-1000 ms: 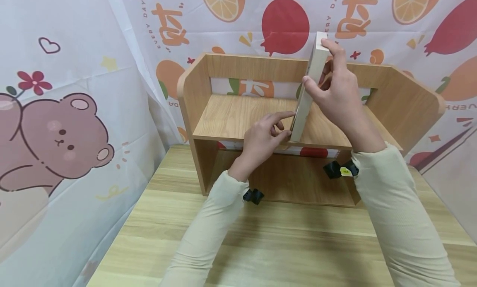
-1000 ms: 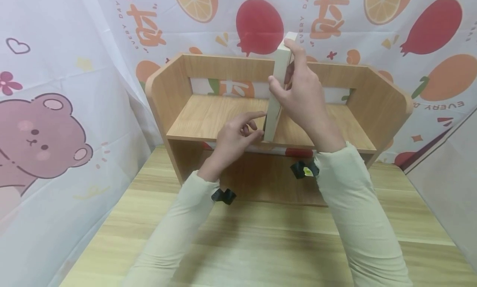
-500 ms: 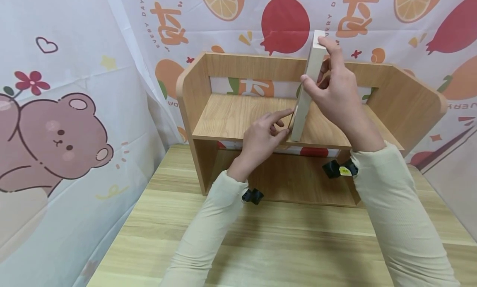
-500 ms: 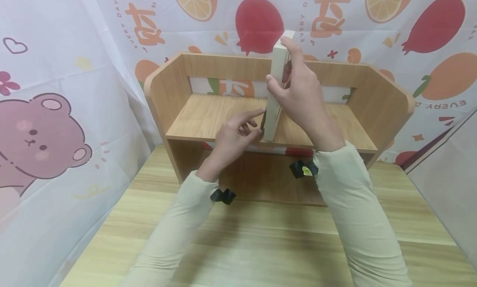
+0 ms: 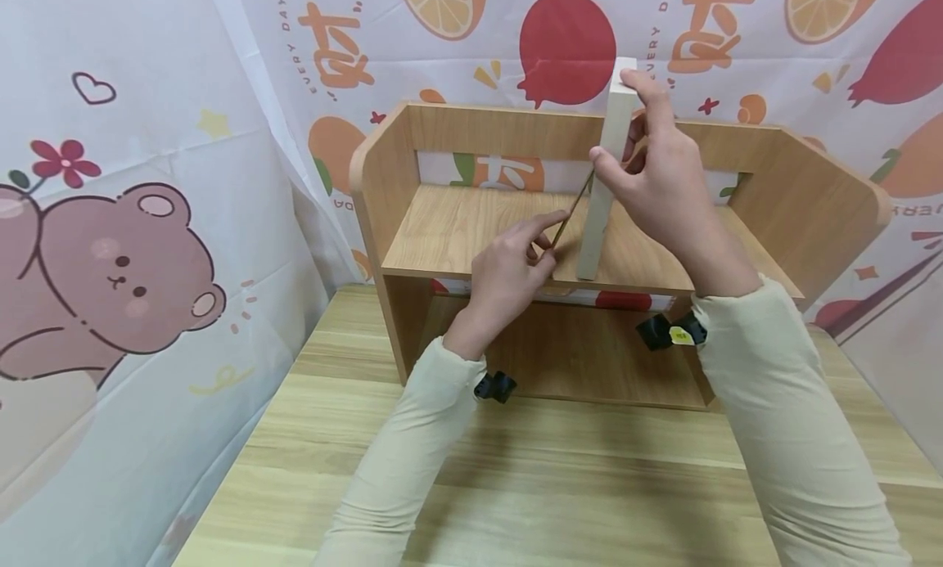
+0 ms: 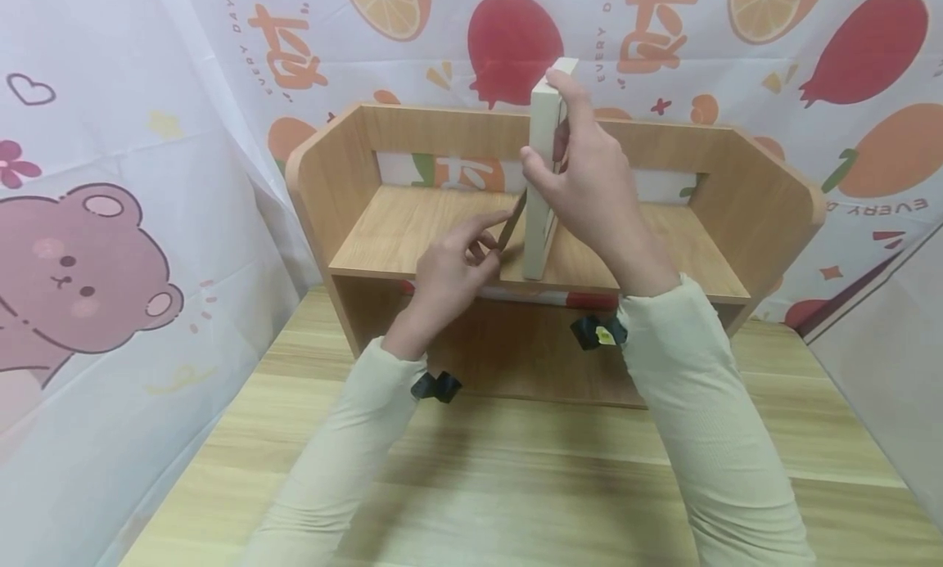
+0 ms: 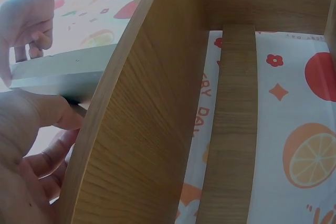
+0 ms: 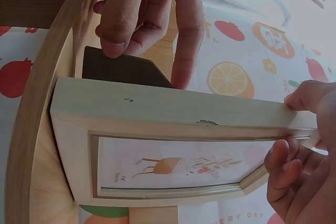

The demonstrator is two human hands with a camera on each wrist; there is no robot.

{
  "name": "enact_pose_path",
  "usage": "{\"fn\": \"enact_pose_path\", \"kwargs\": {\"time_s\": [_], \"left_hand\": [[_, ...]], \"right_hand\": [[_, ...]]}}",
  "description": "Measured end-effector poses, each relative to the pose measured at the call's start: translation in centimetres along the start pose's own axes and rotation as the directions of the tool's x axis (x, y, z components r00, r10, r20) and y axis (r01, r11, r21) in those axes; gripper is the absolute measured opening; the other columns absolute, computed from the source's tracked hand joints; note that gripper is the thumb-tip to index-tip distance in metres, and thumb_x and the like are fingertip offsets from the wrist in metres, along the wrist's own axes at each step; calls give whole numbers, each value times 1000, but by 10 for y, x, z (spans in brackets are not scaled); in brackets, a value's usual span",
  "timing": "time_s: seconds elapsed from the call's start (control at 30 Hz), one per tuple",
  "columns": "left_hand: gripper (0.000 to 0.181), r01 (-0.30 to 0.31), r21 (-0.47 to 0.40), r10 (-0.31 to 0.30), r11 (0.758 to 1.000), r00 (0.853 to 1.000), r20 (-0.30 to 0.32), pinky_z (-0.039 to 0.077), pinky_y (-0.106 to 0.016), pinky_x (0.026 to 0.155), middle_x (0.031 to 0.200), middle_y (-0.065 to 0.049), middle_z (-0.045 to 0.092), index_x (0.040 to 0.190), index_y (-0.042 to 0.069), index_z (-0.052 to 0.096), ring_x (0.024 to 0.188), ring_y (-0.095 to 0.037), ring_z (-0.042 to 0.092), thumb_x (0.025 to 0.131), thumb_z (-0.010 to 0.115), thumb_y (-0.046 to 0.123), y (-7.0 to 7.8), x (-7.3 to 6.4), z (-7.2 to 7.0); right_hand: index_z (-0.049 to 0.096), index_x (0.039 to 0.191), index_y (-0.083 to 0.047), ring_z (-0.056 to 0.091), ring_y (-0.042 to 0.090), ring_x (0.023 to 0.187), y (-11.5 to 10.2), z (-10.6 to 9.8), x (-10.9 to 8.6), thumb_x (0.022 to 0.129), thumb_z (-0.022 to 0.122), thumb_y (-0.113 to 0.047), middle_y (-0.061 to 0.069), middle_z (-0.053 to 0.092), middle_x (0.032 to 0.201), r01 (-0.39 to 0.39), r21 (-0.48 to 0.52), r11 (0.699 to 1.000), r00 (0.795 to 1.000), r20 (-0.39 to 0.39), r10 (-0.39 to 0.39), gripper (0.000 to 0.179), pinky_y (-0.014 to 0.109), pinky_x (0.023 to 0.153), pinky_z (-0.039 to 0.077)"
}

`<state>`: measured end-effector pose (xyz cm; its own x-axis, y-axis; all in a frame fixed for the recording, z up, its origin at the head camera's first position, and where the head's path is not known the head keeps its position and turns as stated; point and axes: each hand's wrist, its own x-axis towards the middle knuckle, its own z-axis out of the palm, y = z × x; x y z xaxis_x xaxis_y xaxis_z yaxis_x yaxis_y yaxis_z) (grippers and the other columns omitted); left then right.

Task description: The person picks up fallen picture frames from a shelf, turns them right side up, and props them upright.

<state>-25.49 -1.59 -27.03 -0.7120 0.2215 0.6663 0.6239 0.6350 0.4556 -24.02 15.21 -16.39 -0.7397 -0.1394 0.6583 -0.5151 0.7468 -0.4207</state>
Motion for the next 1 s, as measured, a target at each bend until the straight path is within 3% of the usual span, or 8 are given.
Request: {"fn": "enact_pose_path", "kwargs": {"time_s": [0.27, 1.0], "left_hand": [[45, 30, 54, -29, 998, 999, -22, 36, -22, 49, 88, 2, 68, 126, 28, 63, 69, -11, 60, 86, 65, 8, -3, 0, -3], [43, 39, 38, -36, 999, 998, -60, 37, -25, 50, 86, 0, 68, 122, 27, 66, 66, -12, 62, 85, 65, 6, -19, -2, -14]], "right_hand": [[27, 149, -20, 51, 18, 73, -4, -2, 5, 93, 60, -24, 6, 48, 89, 31, -57, 998, 998, 48, -28, 65, 21, 66, 39], [31, 149, -22, 46, 20, 70, -13, 3, 15, 92, 61, -20, 8, 47, 86, 108, -90, 990, 985, 148, -93, 64, 31, 65, 35]]}}
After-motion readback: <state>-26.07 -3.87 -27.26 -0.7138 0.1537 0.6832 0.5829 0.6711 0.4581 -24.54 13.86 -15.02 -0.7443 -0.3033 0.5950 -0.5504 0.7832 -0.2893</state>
